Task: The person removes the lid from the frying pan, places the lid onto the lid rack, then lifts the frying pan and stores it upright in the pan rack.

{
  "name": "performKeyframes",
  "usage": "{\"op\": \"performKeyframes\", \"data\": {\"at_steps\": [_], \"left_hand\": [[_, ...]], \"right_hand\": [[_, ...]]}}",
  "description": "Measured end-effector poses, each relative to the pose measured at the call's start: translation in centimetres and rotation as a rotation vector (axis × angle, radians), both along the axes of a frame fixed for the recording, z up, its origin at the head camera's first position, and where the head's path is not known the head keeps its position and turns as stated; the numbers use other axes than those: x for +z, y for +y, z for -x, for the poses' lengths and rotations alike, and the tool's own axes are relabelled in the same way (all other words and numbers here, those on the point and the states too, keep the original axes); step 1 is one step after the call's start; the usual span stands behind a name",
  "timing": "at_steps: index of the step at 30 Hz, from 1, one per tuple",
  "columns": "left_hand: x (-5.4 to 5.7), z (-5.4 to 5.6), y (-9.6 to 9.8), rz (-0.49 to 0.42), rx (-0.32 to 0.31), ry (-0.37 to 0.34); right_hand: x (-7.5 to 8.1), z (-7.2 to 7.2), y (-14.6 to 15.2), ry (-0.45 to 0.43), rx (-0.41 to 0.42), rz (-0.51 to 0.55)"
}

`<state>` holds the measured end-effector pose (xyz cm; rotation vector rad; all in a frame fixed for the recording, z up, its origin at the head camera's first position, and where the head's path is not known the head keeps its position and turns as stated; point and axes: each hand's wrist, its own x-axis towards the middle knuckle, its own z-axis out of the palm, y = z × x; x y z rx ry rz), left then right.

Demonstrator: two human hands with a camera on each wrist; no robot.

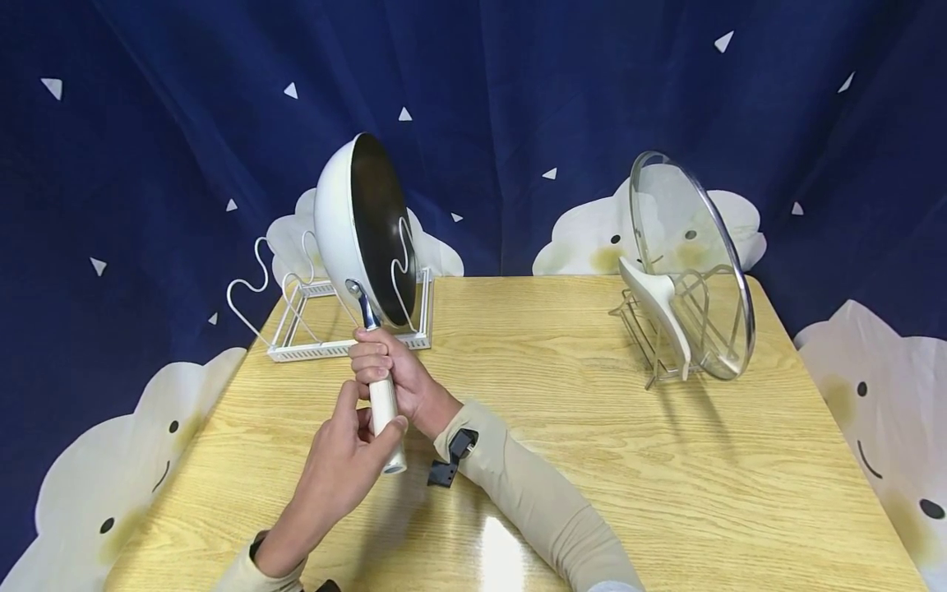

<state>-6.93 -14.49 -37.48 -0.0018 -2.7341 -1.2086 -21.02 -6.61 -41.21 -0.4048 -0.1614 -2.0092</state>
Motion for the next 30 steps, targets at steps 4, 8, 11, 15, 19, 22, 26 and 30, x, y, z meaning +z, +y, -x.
{"op": "performKeyframes", "data": {"at_steps": [4, 8, 11, 15, 19, 22, 26, 30], "left_hand": [[-0.2, 0.0, 0.1, -0.006, 0.005, -0.002], [-0.4, 0.0, 0.2, -0.015, 0.001, -0.002], [-0.5, 0.0, 0.3, -0.016, -0.002, 0.007], [-0.8, -0.1, 0.3, -0.023, 0.001, 0.026], [-1.1, -0.1, 0.4, -0.044, 0.017, 0.027], [-1.4, -0.1, 0.5, -0.059, 0.033, 0.026], [-1.6, -0.2, 0.7, -0.088, 0.049, 0.022], [-1.9, -0.3, 0.8, -0.123, 0.055, 0.009]], "right_hand": [[-0.2, 0.0, 0.1, 0.006, -0.006, -0.008], [-0.5, 0.1, 0.1, 0.002, -0.004, -0.006], [-0.6, 0.1, 0.1, -0.006, 0.004, -0.001], [-0.7, 0.0, 0.2, -0.012, 0.012, 0.003], [-0.8, 0.0, 0.3, -0.006, 0.010, 0.001], [-0.8, 0.0, 0.3, -0.002, 0.011, -0.002], [-0.9, 0.0, 0.4, 0.008, 0.015, -0.011], [-1.1, 0.0, 0.4, 0.010, 0.025, -0.018]]}}
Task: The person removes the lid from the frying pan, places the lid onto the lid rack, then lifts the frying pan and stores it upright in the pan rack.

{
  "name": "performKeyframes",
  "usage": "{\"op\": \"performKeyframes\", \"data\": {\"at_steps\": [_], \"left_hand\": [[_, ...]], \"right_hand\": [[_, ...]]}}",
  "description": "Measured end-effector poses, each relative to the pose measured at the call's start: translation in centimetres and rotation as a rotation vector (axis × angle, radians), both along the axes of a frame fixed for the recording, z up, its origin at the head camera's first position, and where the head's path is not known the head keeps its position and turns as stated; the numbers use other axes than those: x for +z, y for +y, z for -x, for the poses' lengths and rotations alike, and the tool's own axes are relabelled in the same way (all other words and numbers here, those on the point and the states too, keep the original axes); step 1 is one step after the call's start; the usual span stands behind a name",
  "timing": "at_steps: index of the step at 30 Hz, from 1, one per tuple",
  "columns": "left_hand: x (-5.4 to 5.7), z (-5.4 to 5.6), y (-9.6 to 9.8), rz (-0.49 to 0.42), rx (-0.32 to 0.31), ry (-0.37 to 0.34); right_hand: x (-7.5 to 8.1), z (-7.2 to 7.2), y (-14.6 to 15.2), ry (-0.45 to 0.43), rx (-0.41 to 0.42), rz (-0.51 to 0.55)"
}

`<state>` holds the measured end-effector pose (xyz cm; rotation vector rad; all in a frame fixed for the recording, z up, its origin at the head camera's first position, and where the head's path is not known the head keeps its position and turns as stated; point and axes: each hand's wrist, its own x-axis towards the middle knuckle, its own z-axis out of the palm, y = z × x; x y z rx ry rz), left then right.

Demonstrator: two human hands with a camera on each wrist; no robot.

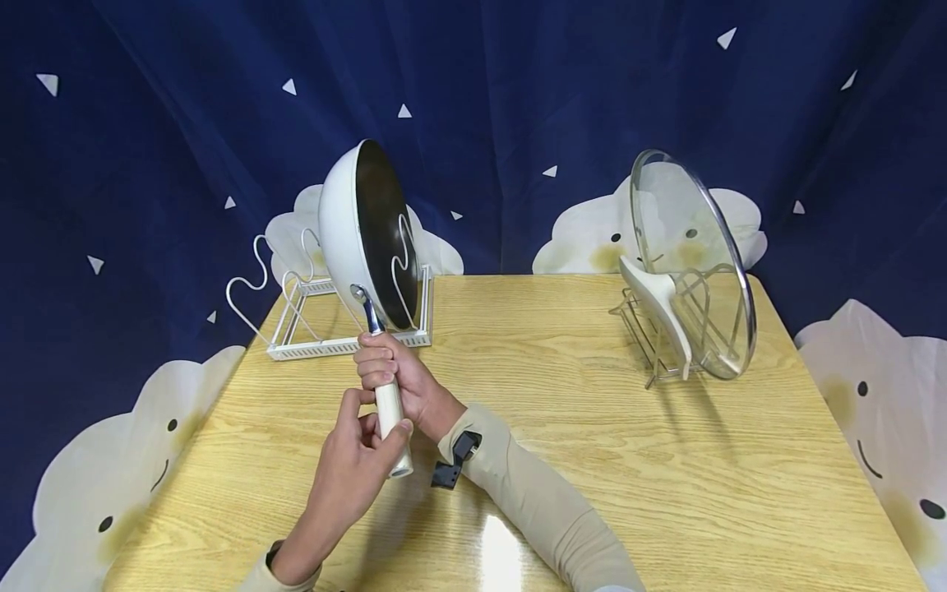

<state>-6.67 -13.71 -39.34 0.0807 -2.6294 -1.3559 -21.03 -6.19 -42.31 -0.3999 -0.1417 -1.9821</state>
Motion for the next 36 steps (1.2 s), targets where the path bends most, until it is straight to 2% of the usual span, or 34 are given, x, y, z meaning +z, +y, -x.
{"op": "performKeyframes", "data": {"at_steps": [20, 36], "left_hand": [[-1.0, -0.2, 0.4, -0.035, 0.013, -0.005], [-2.0, -0.1, 0.4, -0.035, 0.013, 0.021]], "right_hand": [[-0.7, -0.1, 0.3, -0.004, 0.036, -0.002], [-1.3, -0.2, 0.4, -0.012, 0.012, -0.024]]}}
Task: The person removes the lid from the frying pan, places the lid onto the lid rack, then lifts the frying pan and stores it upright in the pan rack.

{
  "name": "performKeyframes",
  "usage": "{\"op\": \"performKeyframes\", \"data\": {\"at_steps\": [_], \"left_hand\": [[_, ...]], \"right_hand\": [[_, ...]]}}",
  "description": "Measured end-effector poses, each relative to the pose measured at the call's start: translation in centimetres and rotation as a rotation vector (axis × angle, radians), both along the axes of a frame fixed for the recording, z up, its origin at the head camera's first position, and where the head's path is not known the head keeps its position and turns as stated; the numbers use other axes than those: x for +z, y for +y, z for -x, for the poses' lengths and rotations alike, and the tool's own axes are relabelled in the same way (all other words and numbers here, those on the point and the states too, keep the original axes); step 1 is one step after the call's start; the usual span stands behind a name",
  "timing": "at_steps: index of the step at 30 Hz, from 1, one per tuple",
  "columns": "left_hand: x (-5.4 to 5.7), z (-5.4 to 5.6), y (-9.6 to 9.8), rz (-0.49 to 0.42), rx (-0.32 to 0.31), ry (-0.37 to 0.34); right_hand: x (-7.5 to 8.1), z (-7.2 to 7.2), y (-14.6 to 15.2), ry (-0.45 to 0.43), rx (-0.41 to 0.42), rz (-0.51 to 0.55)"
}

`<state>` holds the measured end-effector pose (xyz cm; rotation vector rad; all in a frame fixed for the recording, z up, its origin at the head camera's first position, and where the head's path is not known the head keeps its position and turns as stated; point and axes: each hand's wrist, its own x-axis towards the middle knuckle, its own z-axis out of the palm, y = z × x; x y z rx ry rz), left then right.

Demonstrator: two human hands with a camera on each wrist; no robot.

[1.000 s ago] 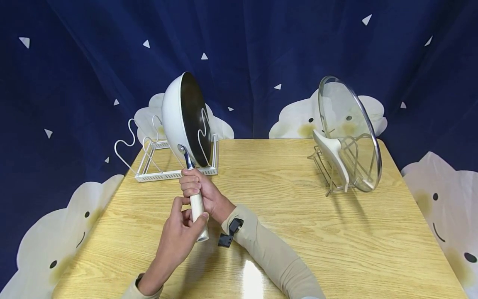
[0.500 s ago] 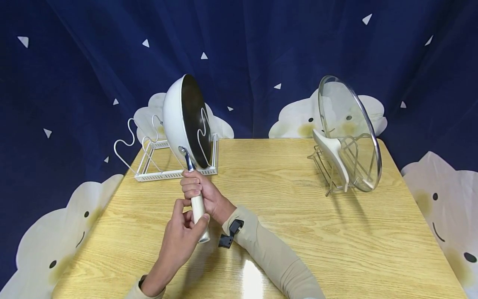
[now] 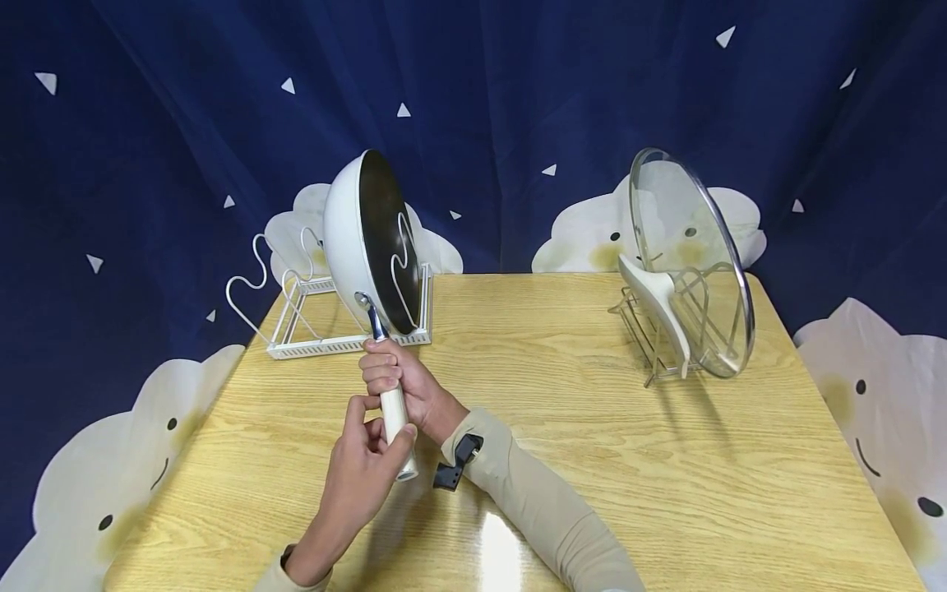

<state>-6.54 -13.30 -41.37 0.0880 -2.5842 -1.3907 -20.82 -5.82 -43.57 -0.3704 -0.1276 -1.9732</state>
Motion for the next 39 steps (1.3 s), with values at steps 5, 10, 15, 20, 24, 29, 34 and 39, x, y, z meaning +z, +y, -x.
{"op": "performKeyframes", "data": {"at_steps": [5, 10, 15, 20, 24, 29, 34, 39], "left_hand": [[-0.3, 0.0, -0.1, 0.004, 0.002, 0.005], [-0.6, 0.0, -0.2, 0.009, 0.006, -0.003], [-1.0, 0.0, -0.2, 0.000, 0.004, -0.016], [-1.2, 0.2, -0.3, -0.039, 0.002, -0.030], [-1.3, 0.3, -0.4, -0.059, 0.001, -0.040], [-1.7, 0.4, -0.5, -0.069, -0.003, -0.045], [-2.1, 0.4, -0.6, -0.077, -0.007, -0.049], [-2.6, 0.5, -0.6, -0.075, -0.029, -0.060]], "right_hand": [[-0.2, 0.0, 0.0, 0.007, -0.004, -0.016], [-0.5, 0.1, -0.1, 0.043, 0.000, -0.043], [-0.9, 0.2, -0.1, 0.053, -0.007, -0.069], [-1.1, 0.6, -0.2, 0.057, -0.047, -0.107], [-1.3, 0.7, -0.2, 0.053, -0.070, -0.132], [-1.5, 0.7, -0.1, 0.085, -0.085, -0.183], [-1.8, 0.7, 0.1, 0.156, -0.110, -0.250], [-2.1, 0.9, 0.2, 0.160, -0.123, -0.294]]}}
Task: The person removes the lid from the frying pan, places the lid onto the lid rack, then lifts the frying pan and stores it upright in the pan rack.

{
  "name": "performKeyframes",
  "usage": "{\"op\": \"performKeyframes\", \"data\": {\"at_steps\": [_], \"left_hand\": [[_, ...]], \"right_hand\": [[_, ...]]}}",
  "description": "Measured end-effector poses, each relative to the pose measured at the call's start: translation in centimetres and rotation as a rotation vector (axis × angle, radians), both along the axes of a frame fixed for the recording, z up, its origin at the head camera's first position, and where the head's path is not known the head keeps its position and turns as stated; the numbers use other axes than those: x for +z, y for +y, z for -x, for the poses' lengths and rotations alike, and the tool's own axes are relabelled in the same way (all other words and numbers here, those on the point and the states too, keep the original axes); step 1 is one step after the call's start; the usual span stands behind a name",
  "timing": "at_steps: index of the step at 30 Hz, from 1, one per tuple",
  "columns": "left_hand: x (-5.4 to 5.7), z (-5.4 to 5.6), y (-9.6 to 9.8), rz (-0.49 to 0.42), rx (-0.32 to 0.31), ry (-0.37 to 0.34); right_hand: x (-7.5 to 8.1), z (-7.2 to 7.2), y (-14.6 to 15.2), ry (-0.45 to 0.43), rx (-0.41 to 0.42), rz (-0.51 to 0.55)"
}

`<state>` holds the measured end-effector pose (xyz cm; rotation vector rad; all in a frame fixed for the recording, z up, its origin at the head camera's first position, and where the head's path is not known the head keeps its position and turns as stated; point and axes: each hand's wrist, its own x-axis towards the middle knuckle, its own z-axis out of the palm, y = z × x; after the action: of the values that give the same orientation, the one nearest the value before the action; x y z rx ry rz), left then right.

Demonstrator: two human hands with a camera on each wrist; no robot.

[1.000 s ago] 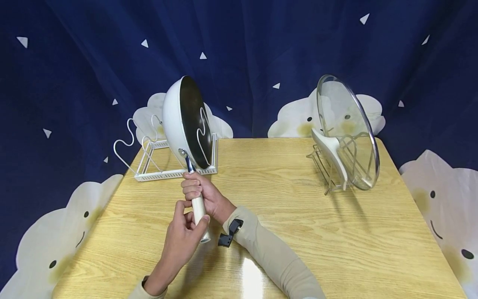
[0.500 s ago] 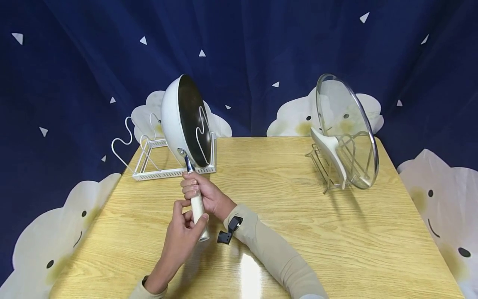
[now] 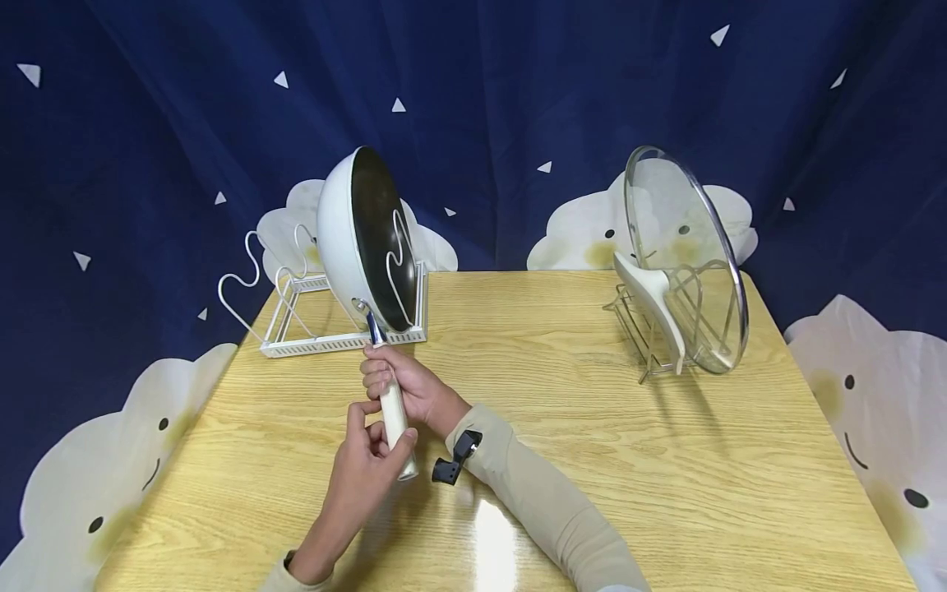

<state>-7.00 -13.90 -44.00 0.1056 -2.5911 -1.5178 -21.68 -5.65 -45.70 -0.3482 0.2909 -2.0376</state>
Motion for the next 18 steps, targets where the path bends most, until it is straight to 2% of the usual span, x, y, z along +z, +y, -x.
{"op": "performKeyframes", "data": {"at_steps": [9, 14, 18], "left_hand": [[-0.58, -0.02, -0.32, 0.050, -0.041, -0.027], [-0.75, 0.13, -0.40, 0.058, -0.047, -0.025], [-0.82, 0.11, -0.48, 0.065, -0.051, -0.033]], "right_hand": [[-0.70, 0.13, 0.17, 0.067, -0.017, -0.122], [-0.71, 0.17, 0.09, 0.033, -0.040, -0.117], [-0.67, 0.04, 0.03, 0.051, -0.075, -0.160]]}}
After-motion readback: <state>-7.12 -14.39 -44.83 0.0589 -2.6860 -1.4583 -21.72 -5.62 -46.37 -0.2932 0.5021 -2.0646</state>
